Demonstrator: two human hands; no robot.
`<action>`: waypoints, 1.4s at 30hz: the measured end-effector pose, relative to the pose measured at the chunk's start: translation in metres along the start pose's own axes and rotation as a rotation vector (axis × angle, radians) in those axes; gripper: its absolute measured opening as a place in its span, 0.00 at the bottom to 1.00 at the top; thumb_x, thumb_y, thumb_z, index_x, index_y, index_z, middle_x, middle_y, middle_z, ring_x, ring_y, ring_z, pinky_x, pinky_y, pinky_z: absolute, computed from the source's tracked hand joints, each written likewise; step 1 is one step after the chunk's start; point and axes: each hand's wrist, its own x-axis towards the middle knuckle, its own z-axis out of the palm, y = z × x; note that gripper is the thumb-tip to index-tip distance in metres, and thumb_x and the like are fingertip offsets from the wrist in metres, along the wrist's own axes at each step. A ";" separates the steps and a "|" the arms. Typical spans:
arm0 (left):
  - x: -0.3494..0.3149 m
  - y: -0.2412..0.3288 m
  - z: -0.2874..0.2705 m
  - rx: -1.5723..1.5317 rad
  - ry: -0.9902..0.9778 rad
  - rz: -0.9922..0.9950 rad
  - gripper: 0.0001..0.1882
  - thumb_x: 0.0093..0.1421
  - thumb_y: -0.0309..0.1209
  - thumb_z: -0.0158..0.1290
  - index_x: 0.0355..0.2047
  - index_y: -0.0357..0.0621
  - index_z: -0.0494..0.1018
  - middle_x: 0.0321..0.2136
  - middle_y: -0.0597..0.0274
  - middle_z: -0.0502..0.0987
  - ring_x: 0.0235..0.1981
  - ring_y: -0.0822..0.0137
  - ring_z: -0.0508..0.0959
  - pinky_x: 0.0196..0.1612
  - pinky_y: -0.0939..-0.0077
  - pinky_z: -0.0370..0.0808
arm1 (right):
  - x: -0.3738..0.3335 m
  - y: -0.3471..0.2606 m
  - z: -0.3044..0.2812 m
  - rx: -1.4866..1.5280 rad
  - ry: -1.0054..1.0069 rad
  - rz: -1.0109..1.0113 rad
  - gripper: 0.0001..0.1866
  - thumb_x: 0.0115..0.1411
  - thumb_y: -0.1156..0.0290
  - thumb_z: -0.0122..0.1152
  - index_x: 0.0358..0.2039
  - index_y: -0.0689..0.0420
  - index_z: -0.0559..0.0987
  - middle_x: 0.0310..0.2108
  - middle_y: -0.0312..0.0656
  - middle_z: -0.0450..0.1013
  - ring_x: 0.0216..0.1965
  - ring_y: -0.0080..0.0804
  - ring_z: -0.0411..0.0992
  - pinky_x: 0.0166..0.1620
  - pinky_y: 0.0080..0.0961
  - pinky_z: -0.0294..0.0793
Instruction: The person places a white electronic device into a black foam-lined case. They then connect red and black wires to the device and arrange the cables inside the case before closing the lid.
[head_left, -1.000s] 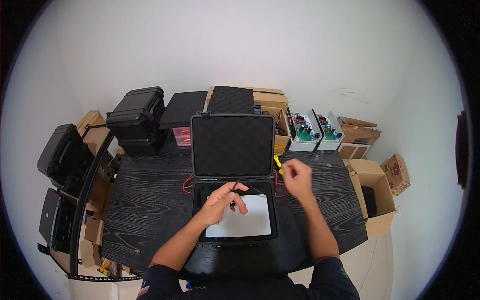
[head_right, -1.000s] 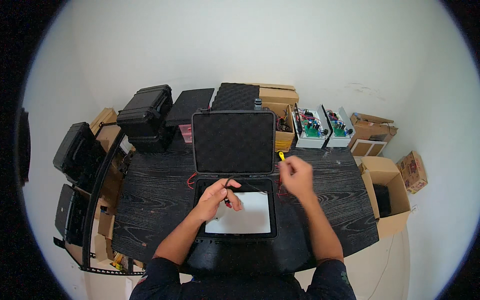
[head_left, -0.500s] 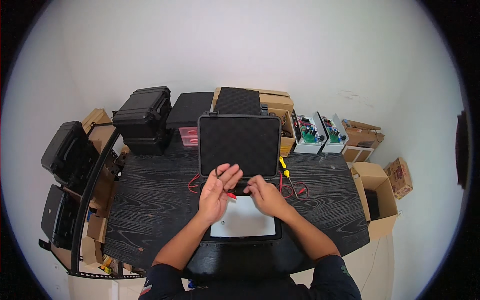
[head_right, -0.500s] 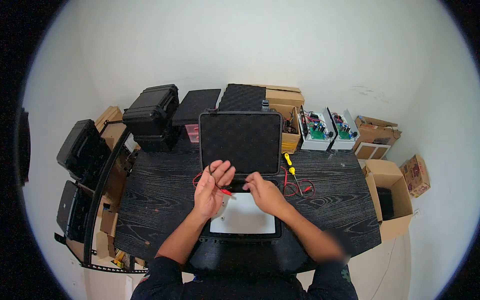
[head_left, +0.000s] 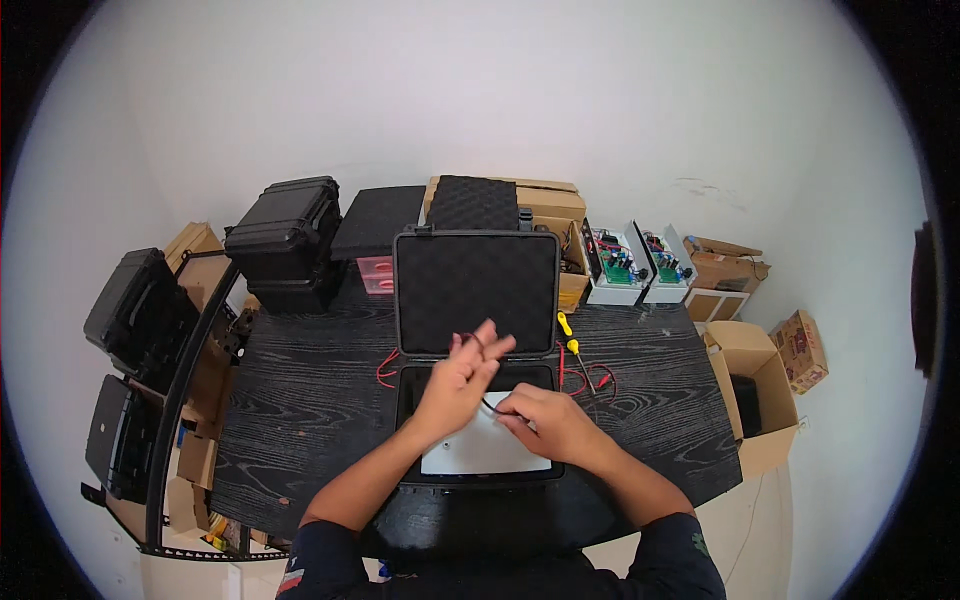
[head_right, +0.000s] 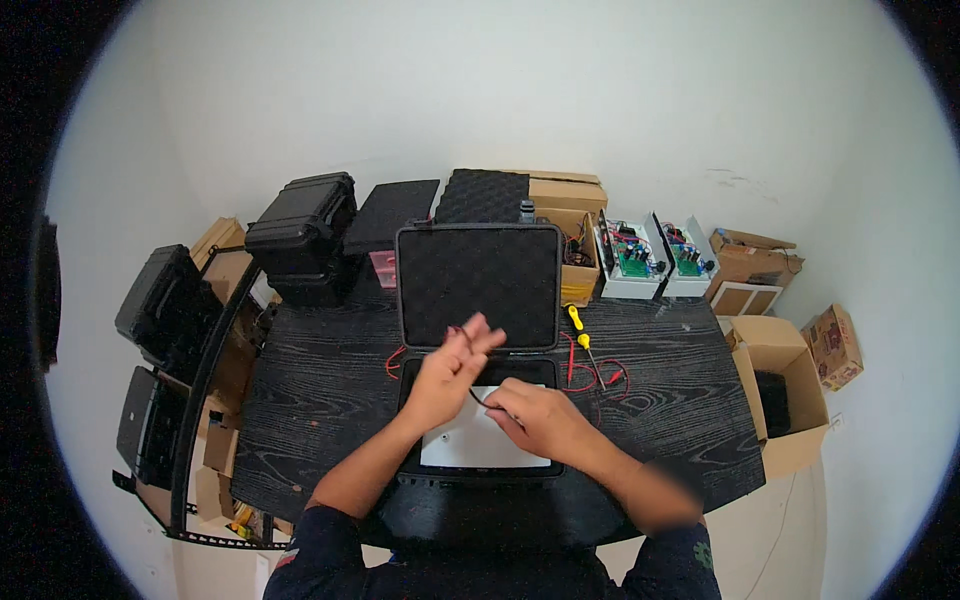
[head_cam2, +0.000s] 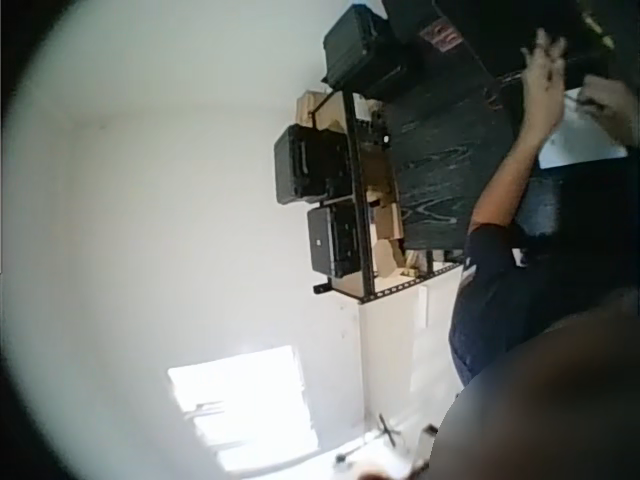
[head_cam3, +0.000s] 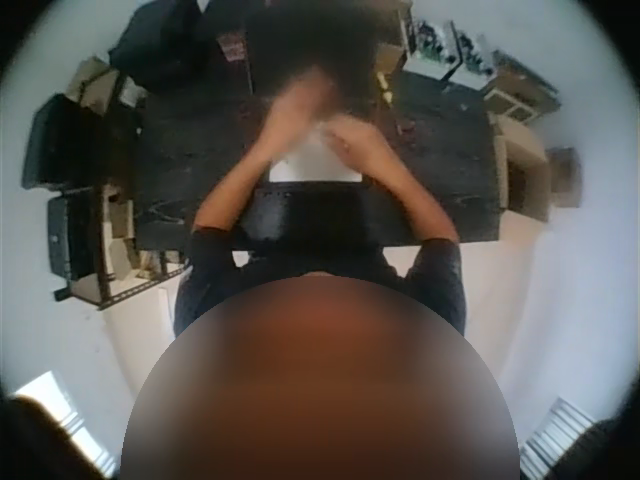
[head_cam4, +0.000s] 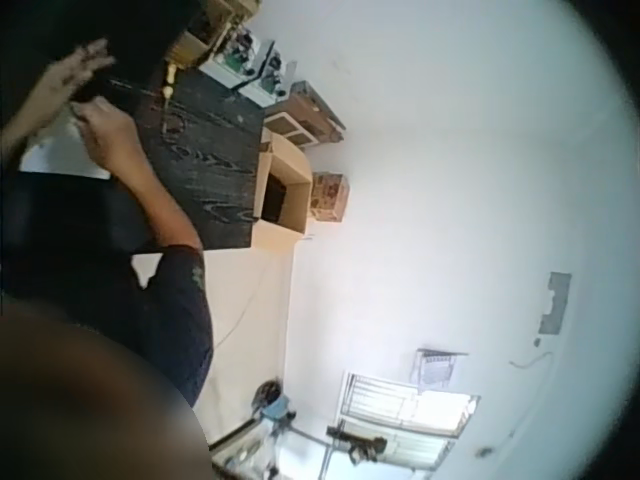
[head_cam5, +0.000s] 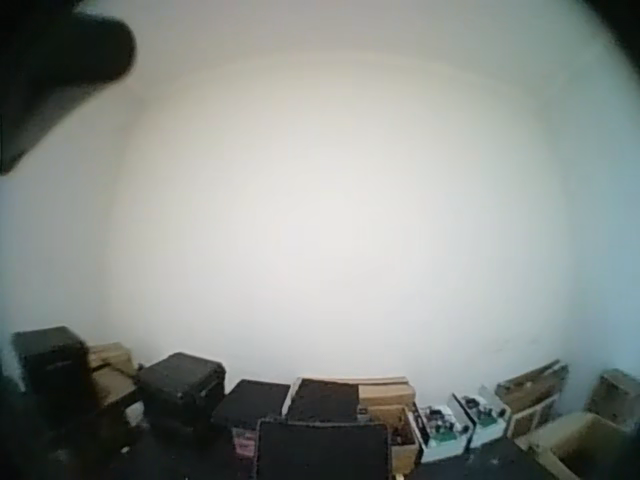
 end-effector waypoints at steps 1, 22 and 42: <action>-0.002 0.000 0.002 0.017 -0.097 -0.046 0.25 0.80 0.34 0.43 0.72 0.36 0.63 0.60 0.54 0.82 0.69 0.60 0.74 0.80 0.47 0.39 | 0.002 -0.003 -0.005 -0.059 0.071 -0.052 0.08 0.63 0.73 0.70 0.43 0.56 0.82 0.36 0.42 0.77 0.36 0.43 0.80 0.38 0.37 0.80; -0.013 0.000 -0.010 -1.042 -0.212 -0.157 0.26 0.82 0.44 0.38 0.63 0.31 0.68 0.51 0.42 0.83 0.60 0.53 0.80 0.69 0.56 0.69 | 0.014 0.073 0.000 0.337 0.007 0.170 0.09 0.71 0.73 0.61 0.43 0.63 0.85 0.41 0.45 0.79 0.44 0.38 0.79 0.48 0.32 0.77; 0.015 0.020 -0.008 -1.149 0.323 0.064 0.24 0.82 0.35 0.38 0.73 0.37 0.56 0.71 0.44 0.66 0.75 0.50 0.63 0.79 0.56 0.59 | 0.004 0.017 -0.003 -0.199 0.247 0.185 0.06 0.68 0.70 0.64 0.36 0.59 0.84 0.29 0.46 0.76 0.32 0.47 0.79 0.37 0.40 0.78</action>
